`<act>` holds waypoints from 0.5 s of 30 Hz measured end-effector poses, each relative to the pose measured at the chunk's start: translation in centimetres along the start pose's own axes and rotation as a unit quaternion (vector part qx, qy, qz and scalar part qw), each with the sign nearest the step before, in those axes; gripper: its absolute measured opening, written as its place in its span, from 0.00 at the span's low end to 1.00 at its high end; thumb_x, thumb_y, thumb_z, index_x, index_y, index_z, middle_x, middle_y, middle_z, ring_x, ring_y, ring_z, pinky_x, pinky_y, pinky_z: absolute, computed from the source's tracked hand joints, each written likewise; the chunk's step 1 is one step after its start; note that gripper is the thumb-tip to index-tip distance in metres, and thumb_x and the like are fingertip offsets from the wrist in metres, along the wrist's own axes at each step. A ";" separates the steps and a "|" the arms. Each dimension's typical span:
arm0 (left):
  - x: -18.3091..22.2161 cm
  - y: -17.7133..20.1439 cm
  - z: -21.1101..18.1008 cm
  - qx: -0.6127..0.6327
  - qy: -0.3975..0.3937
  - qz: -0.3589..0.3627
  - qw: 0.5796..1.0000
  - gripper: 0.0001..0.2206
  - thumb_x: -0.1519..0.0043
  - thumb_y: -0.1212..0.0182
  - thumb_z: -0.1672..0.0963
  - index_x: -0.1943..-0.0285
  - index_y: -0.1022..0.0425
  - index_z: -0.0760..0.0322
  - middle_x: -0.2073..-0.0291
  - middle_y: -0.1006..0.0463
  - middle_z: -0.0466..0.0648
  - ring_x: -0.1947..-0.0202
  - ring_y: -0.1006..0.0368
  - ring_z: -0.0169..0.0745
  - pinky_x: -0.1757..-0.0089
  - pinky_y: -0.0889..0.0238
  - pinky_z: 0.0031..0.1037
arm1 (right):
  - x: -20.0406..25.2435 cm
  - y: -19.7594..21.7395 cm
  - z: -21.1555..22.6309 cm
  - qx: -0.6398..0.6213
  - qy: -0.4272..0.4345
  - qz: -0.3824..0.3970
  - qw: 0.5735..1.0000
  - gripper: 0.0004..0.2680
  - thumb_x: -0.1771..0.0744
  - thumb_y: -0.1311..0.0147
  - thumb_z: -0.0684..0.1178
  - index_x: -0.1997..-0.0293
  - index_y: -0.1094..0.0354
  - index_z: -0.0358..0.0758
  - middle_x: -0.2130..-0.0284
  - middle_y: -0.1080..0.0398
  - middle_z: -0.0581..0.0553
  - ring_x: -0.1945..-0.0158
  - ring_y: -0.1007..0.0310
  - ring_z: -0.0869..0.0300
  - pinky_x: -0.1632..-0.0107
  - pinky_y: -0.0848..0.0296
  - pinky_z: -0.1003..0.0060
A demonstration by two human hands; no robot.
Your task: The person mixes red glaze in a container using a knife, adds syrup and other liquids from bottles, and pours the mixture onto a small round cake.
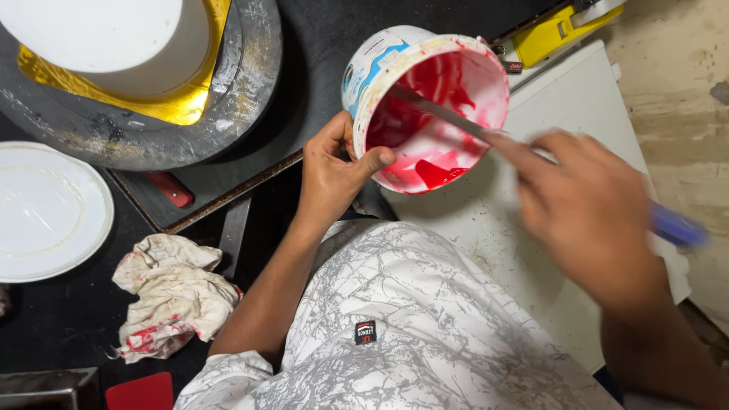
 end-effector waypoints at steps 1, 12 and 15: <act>-0.2 -0.1 -0.3 -0.002 0.000 0.006 1.000 0.22 0.42 0.23 0.49 0.68 0.36 0.61 0.75 0.34 0.36 0.71 0.39 0.20 0.68 0.44 0.17 | -1.0 -1.3 1.0 0.029 0.028 0.013 0.999 0.20 0.38 0.41 0.39 0.39 0.25 0.49 0.63 0.28 0.43 0.60 0.29 0.52 0.59 0.29 0.54; -1.3 2.2 -3.7 -0.204 -0.101 -0.034 0.973 0.24 0.46 0.19 0.52 0.72 0.37 0.67 0.77 0.36 0.39 0.71 0.44 0.27 0.68 0.47 0.23 | -0.6 -0.7 -2.3 -0.048 0.048 -0.019 0.998 0.14 0.34 0.46 0.39 0.43 0.23 0.45 0.72 0.27 0.45 0.77 0.33 0.53 0.75 0.34 0.58; -1.7 1.7 -4.1 -0.226 -0.119 -0.046 0.966 0.26 0.47 0.18 0.51 0.71 0.38 0.68 0.76 0.39 0.40 0.72 0.45 0.28 0.68 0.48 0.23 | -0.1 -2.3 -4.0 -0.060 0.000 -0.001 0.998 0.15 0.32 0.49 0.38 0.40 0.25 0.42 0.77 0.30 0.44 0.84 0.37 0.56 0.79 0.36 0.58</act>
Point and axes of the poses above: each hand's wrist, its own x-axis away from the middle knuckle, its own y-axis out of the back of the hand, z = x × y, the point moved 9 cm from there along -x, towards the middle knuckle
